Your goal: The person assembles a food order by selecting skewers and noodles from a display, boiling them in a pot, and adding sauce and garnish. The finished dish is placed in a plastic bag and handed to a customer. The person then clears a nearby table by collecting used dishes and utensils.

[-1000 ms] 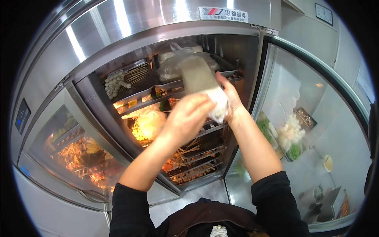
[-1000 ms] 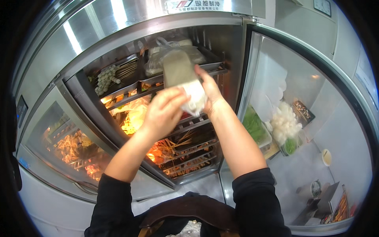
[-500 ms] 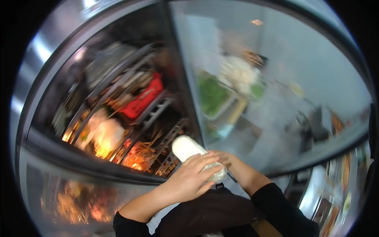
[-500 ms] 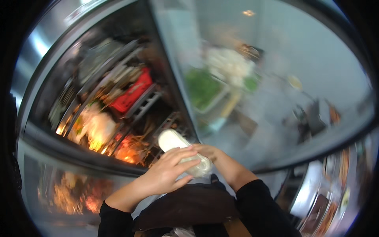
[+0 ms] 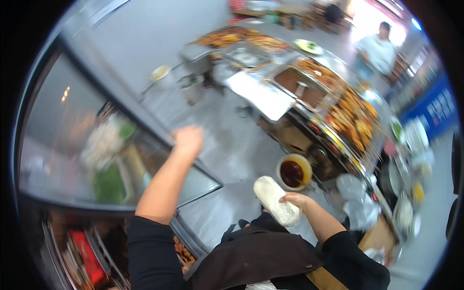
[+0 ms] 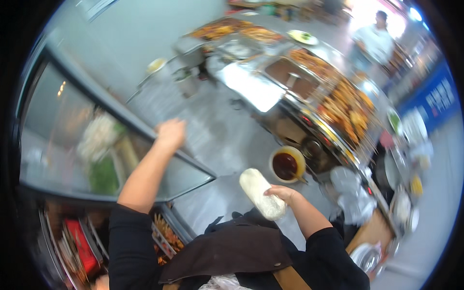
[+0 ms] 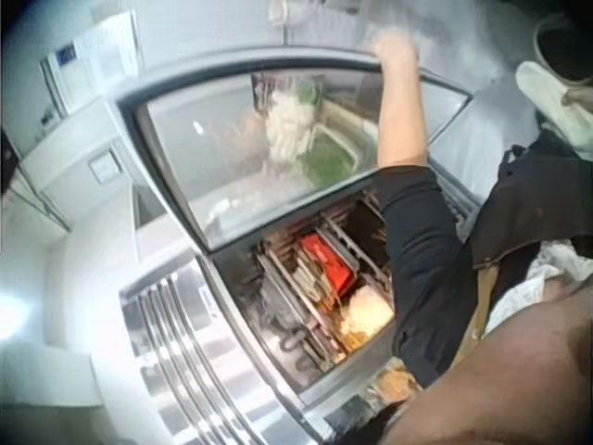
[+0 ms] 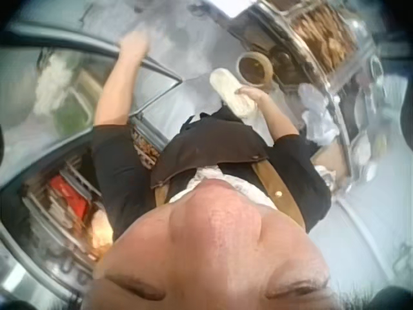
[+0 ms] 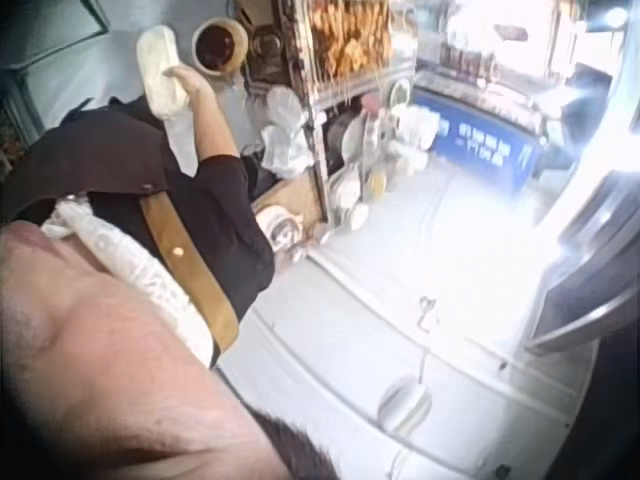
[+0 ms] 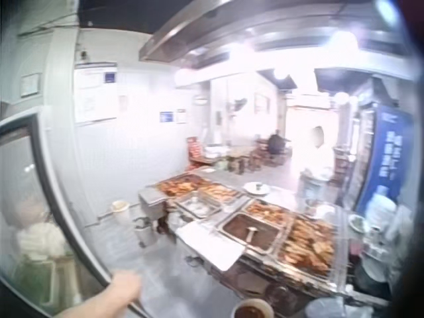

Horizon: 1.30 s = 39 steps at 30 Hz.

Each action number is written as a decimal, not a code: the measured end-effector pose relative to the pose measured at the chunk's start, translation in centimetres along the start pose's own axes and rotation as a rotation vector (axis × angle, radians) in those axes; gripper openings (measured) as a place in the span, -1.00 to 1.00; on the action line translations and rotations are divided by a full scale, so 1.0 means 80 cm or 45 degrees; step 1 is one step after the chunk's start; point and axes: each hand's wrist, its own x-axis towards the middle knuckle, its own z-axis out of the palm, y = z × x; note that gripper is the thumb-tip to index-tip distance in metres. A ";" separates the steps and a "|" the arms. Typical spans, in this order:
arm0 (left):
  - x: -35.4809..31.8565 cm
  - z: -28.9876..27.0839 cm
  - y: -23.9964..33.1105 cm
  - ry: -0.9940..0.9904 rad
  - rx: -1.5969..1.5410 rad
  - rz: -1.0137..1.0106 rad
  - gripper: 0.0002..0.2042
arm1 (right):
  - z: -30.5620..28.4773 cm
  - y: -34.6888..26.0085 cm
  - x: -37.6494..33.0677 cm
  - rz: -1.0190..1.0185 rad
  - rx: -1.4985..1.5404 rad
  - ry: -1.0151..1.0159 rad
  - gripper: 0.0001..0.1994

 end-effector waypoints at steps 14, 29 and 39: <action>-0.142 0.126 0.157 -0.590 -0.205 -0.249 -0.50 | -0.225 0.276 -0.336 -0.797 1.230 0.401 -0.44; -0.093 0.251 0.505 -0.915 -0.839 0.327 -0.54 | -0.451 0.385 -0.539 -1.636 1.806 1.276 -0.43; -0.001 0.191 0.602 -0.946 -0.718 0.440 -0.57 | -0.611 0.470 -0.512 -0.748 1.897 1.969 -0.75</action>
